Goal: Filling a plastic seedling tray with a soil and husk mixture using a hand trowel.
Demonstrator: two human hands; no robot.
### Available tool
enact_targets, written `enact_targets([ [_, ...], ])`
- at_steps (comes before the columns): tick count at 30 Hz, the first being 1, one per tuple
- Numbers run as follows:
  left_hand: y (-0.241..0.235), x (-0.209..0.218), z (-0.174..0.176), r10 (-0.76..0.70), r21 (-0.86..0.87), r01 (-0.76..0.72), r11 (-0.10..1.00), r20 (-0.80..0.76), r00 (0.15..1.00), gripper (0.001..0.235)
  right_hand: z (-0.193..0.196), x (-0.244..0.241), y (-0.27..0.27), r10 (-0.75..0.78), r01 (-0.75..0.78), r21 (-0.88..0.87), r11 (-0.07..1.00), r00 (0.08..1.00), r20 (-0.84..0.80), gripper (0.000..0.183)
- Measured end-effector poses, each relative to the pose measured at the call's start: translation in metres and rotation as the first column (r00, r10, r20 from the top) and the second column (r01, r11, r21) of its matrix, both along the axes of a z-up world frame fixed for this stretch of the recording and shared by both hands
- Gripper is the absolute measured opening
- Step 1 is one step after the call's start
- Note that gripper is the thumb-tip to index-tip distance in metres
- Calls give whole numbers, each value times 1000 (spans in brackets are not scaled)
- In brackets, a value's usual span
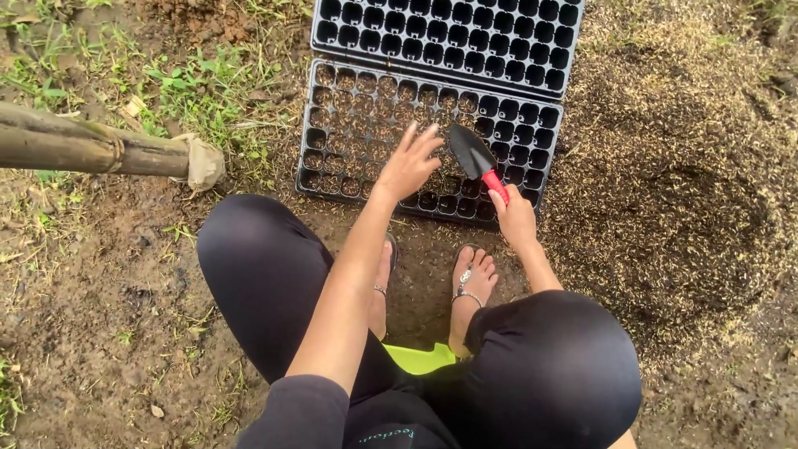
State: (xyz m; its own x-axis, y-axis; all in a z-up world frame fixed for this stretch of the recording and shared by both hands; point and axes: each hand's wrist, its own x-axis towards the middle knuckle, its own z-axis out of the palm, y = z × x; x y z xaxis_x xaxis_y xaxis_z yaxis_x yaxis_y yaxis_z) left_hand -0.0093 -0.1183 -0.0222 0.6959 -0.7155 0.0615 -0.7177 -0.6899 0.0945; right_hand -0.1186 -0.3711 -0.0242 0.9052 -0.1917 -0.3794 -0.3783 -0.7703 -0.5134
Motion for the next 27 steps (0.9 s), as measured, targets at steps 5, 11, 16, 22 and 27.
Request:
enact_targets([
  [5, -11, -7, -7, -117, 37, 115, 993, 75, 990, 22, -13, 1, -3, -19, 19, 14, 1000, 999, -26, 39],
  [11, -19, -9, 2, -199, 97, 188, 977, 119, 973, 21, -11, -1, -1, -28, 28, 32, 999, 1000, -6, 37],
  [16, -24, -8, 1, -189, 166, 168, 972, 117, 975, 21, -5, -1, 4, 11, -12, 25, 1000, 999, 37, 37],
  [22, -7, 8, -29, 70, -147, -35, 989, 247, 967, 24, 0, 22, 21, 104, -106, 7, 994, 986, 128, 36],
  [27, 45, 17, -22, 551, -330, -499, 801, 84, 830, 15, -7, 44, 48, 181, -179, -27, 983, 969, 170, 39],
])
